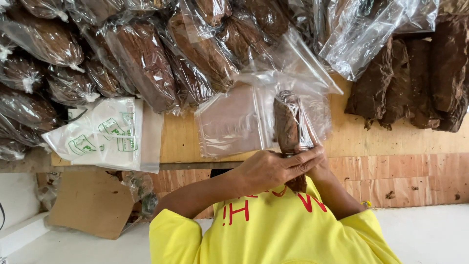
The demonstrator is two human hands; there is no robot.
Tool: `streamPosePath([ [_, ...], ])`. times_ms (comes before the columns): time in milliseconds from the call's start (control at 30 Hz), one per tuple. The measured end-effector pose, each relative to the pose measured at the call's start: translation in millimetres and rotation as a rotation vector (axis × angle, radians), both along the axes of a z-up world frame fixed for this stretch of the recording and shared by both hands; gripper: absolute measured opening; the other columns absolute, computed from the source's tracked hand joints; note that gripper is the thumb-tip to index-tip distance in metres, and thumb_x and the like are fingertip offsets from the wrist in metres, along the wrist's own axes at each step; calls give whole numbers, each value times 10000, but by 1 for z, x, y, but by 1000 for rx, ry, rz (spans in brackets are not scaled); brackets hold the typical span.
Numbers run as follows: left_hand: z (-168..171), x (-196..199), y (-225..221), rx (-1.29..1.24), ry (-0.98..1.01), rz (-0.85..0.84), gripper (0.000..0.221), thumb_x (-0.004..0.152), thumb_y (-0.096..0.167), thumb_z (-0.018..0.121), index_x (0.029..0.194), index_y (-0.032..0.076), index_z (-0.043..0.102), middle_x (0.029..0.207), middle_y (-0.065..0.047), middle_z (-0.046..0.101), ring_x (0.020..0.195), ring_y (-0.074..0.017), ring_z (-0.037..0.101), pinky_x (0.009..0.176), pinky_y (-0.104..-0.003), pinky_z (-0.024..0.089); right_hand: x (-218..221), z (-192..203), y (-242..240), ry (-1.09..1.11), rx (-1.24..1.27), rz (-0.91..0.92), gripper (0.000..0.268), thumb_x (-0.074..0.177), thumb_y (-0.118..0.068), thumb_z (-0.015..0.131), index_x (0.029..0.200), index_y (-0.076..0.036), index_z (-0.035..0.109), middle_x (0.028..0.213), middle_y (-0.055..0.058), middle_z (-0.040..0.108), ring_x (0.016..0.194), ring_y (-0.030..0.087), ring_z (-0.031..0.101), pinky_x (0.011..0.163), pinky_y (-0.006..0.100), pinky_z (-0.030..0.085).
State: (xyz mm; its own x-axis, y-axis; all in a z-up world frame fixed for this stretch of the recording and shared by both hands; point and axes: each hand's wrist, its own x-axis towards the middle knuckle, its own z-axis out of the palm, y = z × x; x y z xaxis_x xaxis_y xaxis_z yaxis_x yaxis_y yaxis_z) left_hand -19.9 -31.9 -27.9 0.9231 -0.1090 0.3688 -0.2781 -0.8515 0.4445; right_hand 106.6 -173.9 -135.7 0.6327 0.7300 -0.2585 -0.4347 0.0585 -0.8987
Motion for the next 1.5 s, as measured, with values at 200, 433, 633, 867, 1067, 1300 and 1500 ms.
streamPosePath([
  [200, 2, -1, -13, 39, 90, -263, 482, 1107, 101, 476, 1569, 193, 377, 1627, 102, 340, 854, -178, 768, 738, -316, 676, 18, -10, 12, 309, 281, 100, 549, 1022, -376, 490, 1389, 32, 507, 1376, 393, 483, 1220, 508, 521, 829, 569, 494],
  [433, -37, 10, -26, -291, 386, -539, 650, 1076, 12, 448, 1645, 236, 227, 1644, 83, 308, 1067, -450, 711, 925, -478, 649, 37, -10, 28, 656, 625, 218, 664, 1006, -496, 464, 1462, -14, 453, 1457, 389, 411, 1259, 570, 455, 794, 610, 472],
  [633, -67, -1, -26, -539, 20, -381, 454, 1048, 193, 517, 1466, 367, 549, 1466, 184, 523, 761, -214, 735, 788, -399, 646, 49, -15, 47, 966, 908, 341, 764, 992, -599, 441, 1525, -53, 407, 1527, 385, 349, 1293, 622, 398, 763, 645, 452],
  [867, -73, 10, 27, -1118, -424, 585, 324, 855, 192, 730, 1087, 133, 512, 933, -12, 469, 778, -150, 461, 699, -288, 424, 40, -53, 57, 967, 1191, 665, 905, 932, -769, 325, 1629, -211, 173, 1670, 178, 150, 1280, 501, 363, 799, 573, 536],
  [1067, -95, 17, 23, -1716, -133, 507, 881, 908, 242, 808, 1550, 132, 215, 1343, -27, 444, 1048, -74, 490, 1021, -297, 458, 18, -104, 43, 1004, 1109, 591, 502, 1068, -305, 233, 1485, -57, 362, 1396, 194, 420, 1081, 544, 425, 572, 545, 537],
  [1300, -116, 19, 18, -1721, -88, 609, 583, 805, 150, 901, 1280, 46, 579, 1102, -109, 669, 1023, -181, 631, 932, -369, 569, 6, -70, 41, 661, 677, 533, 533, 962, -228, 427, 1473, -76, 426, 1308, 173, 518, 980, 446, 527, 573, 480, 573],
  [1500, -60, 33, 21, -1757, -255, 757, 496, 863, 103, 826, 1297, 120, 586, 975, -21, 702, 910, -94, 649, 869, -288, 529, -1, -14, 46, 362, 312, 483, 606, 872, -164, 594, 1462, -92, 480, 1232, 154, 601, 893, 362, 614, 573, 425, 603],
])
